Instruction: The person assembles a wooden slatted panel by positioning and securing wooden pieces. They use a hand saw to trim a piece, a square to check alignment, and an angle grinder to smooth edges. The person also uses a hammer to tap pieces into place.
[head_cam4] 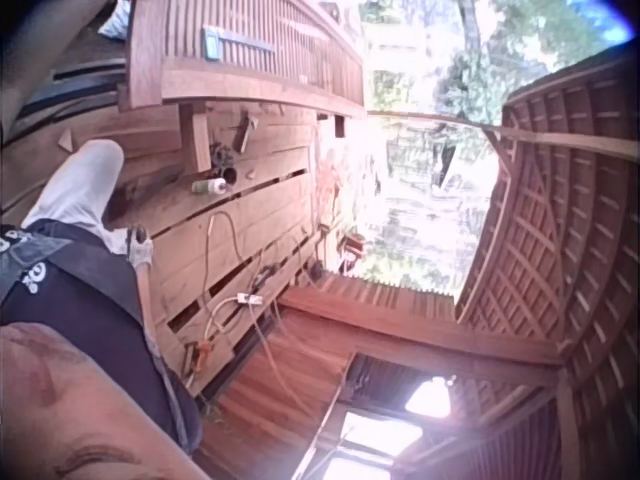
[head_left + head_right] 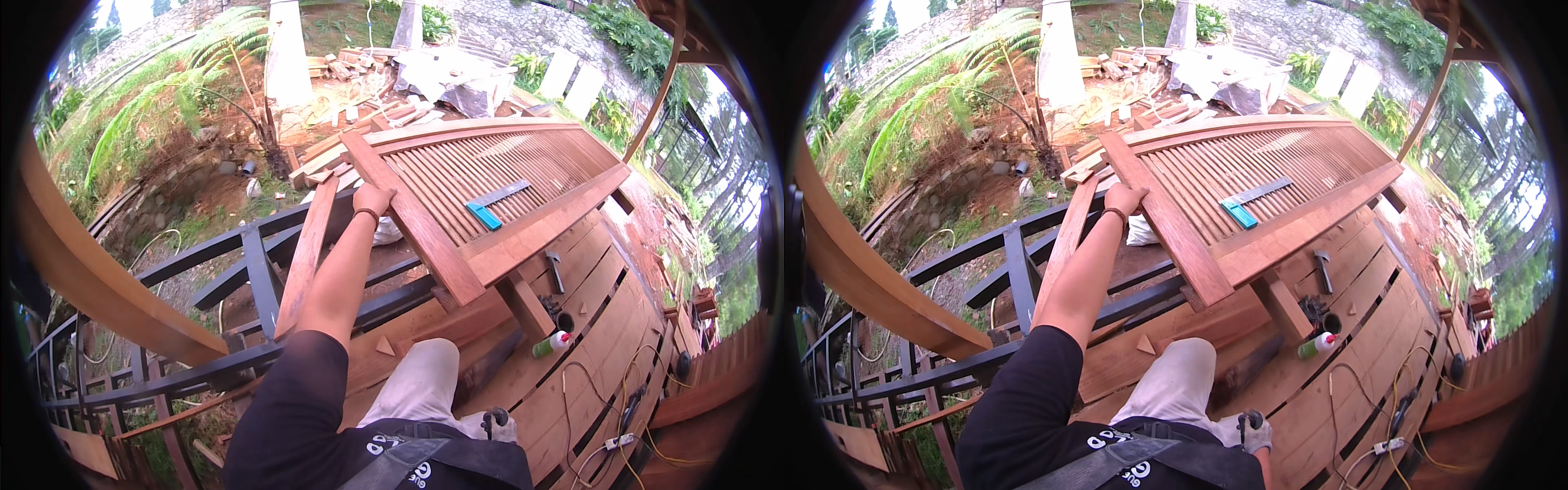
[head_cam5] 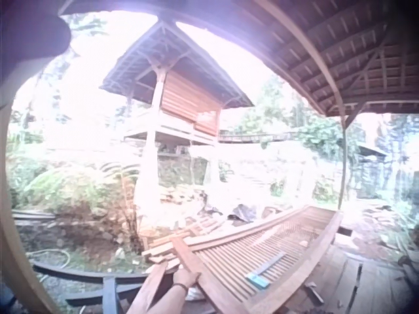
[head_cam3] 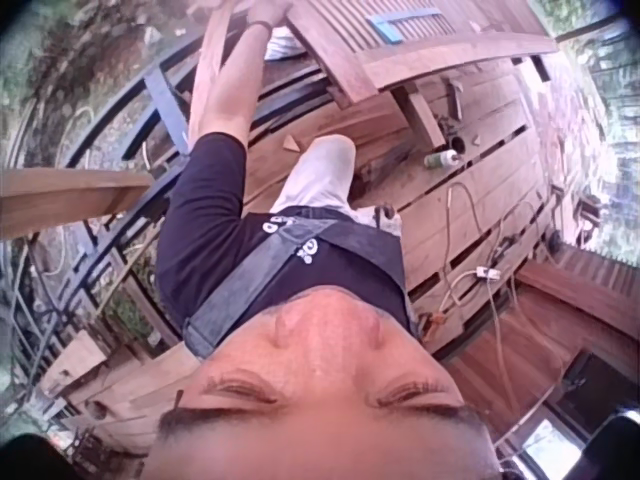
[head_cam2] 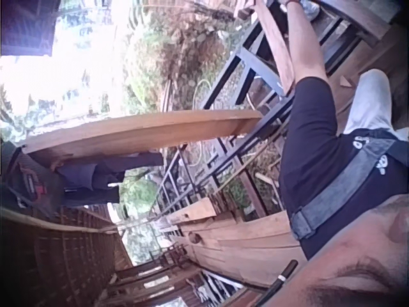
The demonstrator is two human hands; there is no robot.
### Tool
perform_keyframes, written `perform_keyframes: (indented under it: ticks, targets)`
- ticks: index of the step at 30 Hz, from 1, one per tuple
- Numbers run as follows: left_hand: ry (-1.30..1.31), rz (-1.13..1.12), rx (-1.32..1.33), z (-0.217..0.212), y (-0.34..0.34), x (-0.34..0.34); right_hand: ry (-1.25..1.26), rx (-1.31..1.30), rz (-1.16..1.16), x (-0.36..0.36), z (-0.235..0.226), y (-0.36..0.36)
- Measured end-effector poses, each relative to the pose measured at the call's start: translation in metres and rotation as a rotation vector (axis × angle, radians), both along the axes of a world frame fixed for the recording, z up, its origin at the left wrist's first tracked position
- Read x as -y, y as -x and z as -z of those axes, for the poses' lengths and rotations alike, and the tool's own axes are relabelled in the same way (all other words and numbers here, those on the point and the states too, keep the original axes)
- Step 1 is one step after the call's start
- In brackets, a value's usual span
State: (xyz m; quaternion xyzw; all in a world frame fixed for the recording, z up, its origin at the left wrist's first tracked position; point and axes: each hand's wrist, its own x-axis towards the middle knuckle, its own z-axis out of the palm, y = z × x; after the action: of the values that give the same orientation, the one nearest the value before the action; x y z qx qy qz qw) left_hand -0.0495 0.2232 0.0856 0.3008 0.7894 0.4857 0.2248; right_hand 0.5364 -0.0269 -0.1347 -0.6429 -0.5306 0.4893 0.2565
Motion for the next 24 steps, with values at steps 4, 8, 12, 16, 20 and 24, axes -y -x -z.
perform_keyframes:
  ticks: [4, 8, 12, 16, 20, 24]
  targets:
    - [0.001, -0.061, -0.092, 0.022, 0.045, -0.021, -0.071, 0.027, -0.05, -0.012, -0.015, 0.029]
    - [0.091, -0.08, -0.323, -0.018, -0.014, 0.0, -0.201, 0.236, -0.089, -0.016, -0.036, 0.024]
    - [-0.358, 0.086, -0.757, -0.021, -0.055, 0.026, -0.112, 0.354, -0.104, -0.012, -0.053, 0.036]
    - [-0.528, 0.545, -0.643, -0.054, -0.158, 0.077, -0.023, 0.528, -0.237, 0.004, -0.031, 0.004]
    - [-0.51, 0.76, -0.649, -0.05, -0.168, 0.088, 0.053, 0.556, -0.039, 0.018, -0.027, 0.019]
    - [-0.425, 0.971, -0.776, -0.022, -0.151, 0.087, 0.078, 0.571, 0.036, 0.015, -0.003, 0.018]
